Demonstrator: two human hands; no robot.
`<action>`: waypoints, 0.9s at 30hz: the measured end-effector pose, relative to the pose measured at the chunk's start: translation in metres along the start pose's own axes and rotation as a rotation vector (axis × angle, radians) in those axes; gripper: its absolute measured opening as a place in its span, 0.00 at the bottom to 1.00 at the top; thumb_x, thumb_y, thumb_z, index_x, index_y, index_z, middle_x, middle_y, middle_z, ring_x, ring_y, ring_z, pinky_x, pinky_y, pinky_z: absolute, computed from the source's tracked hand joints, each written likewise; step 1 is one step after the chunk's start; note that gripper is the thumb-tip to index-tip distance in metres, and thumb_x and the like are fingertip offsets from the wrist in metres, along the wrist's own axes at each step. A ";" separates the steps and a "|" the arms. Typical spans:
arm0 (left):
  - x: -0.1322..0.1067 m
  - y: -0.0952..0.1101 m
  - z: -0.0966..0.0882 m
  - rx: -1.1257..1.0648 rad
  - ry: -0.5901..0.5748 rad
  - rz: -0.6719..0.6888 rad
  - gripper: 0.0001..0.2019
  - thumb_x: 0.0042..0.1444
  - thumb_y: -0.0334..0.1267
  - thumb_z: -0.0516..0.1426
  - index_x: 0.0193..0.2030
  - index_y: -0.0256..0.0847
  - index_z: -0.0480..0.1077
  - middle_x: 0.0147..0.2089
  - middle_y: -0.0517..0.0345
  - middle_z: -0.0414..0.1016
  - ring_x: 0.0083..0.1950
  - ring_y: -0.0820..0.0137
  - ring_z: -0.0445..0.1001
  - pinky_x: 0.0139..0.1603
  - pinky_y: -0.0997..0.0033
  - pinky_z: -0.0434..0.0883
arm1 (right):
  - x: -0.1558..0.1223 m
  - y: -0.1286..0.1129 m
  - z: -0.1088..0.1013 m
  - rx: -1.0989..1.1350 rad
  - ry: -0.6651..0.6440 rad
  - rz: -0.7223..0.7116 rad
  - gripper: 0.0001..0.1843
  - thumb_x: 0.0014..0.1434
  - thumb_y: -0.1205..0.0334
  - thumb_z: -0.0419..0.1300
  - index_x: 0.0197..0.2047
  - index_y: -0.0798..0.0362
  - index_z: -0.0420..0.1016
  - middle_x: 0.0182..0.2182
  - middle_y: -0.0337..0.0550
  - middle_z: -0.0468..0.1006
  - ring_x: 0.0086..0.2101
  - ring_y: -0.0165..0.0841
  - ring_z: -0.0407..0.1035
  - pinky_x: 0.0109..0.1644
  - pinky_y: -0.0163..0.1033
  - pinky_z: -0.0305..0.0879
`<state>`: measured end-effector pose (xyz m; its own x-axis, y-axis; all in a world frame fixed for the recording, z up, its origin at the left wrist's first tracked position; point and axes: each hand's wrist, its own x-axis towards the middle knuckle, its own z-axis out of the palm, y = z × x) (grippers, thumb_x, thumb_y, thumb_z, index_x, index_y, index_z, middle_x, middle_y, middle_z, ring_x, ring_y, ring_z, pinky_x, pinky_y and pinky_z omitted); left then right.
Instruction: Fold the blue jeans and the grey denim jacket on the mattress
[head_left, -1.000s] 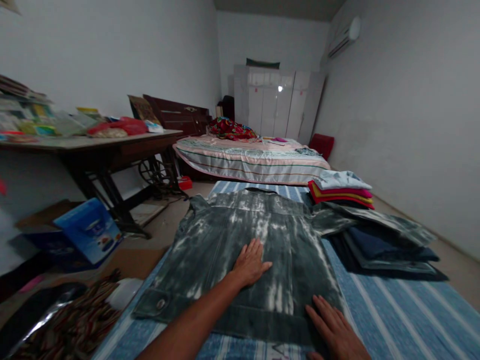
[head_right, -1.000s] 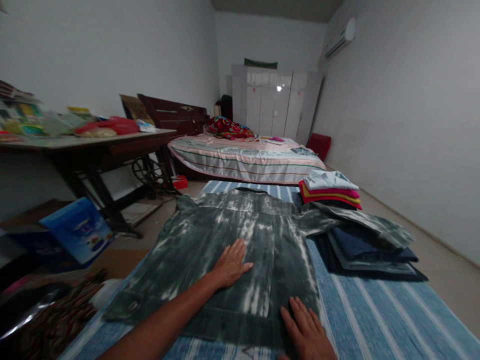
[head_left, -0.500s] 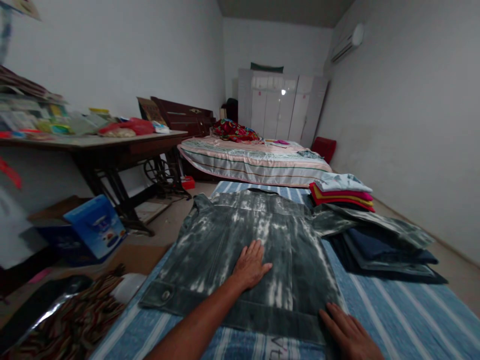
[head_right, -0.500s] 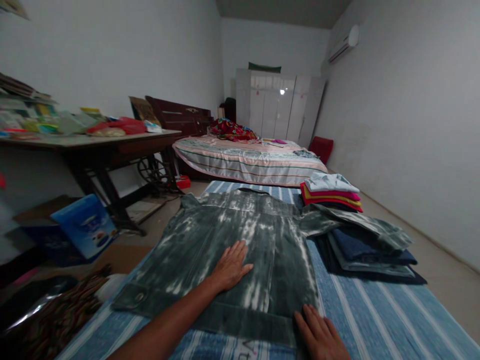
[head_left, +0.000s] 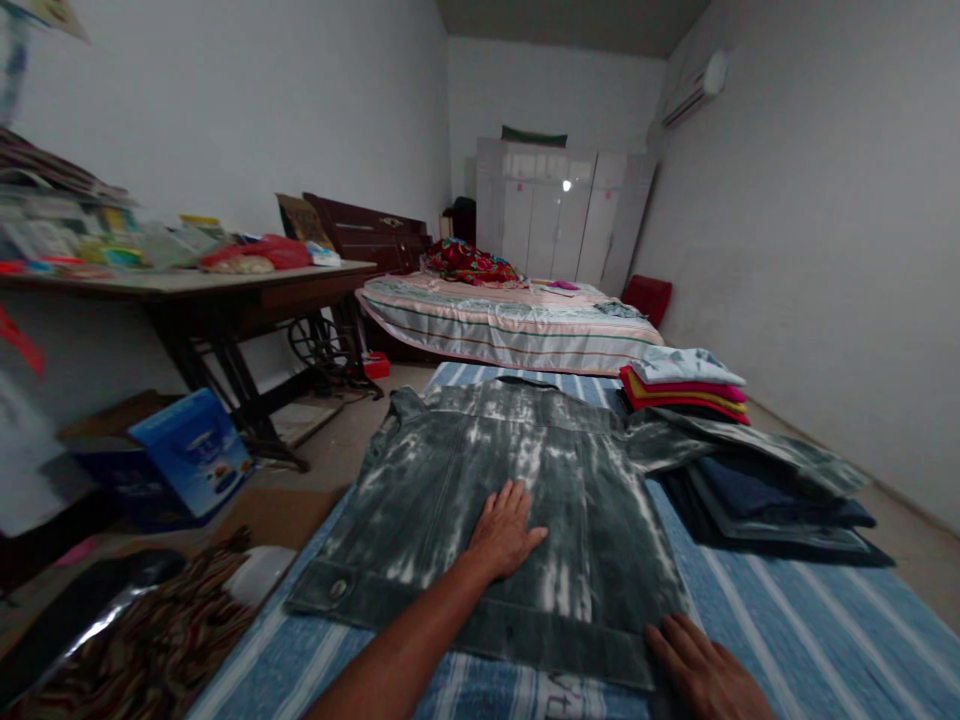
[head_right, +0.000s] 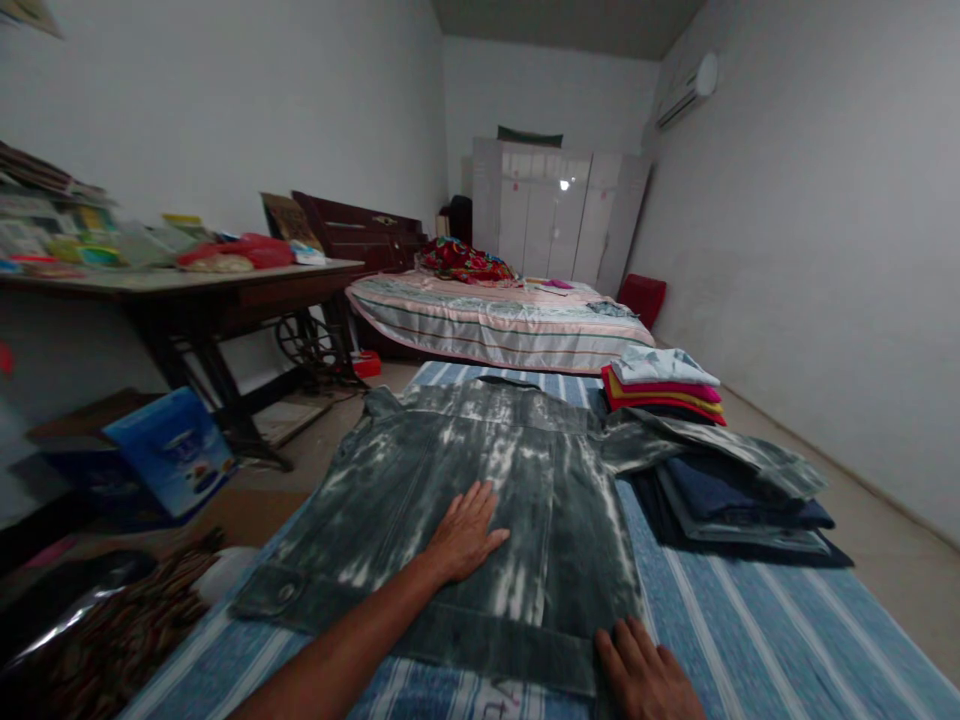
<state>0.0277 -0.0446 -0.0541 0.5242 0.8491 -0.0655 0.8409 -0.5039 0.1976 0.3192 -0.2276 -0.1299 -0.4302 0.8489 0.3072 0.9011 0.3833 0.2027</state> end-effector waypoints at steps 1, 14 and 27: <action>0.000 0.000 0.001 0.000 0.008 0.003 0.34 0.62 0.56 0.42 0.69 0.36 0.50 0.73 0.46 0.40 0.73 0.58 0.35 0.68 0.51 0.44 | -0.001 -0.001 0.001 -0.002 -0.017 -0.001 0.32 0.50 0.75 0.51 0.56 0.41 0.71 0.48 0.42 0.78 0.46 0.39 0.73 0.39 0.36 0.73; -0.002 0.004 -0.009 0.016 0.000 -0.030 0.33 0.62 0.53 0.43 0.68 0.35 0.52 0.72 0.47 0.41 0.72 0.57 0.37 0.69 0.50 0.44 | 0.061 -0.008 -0.033 0.355 -0.163 0.263 0.32 0.55 0.59 0.58 0.64 0.51 0.62 0.62 0.52 0.63 0.58 0.43 0.62 0.57 0.45 0.64; 0.000 -0.002 -0.007 0.028 -0.064 -0.087 0.32 0.61 0.50 0.46 0.69 0.39 0.51 0.72 0.54 0.38 0.72 0.59 0.37 0.69 0.49 0.44 | 0.296 0.049 0.009 0.420 -0.183 0.414 0.32 0.66 0.48 0.43 0.66 0.58 0.54 0.66 0.55 0.53 0.65 0.41 0.46 0.66 0.47 0.44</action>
<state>0.0256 -0.0423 -0.0473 0.4561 0.8782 -0.1441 0.8864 -0.4339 0.1613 0.2370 0.0457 -0.0375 -0.0575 0.9923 0.1095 0.9517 0.0876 -0.2943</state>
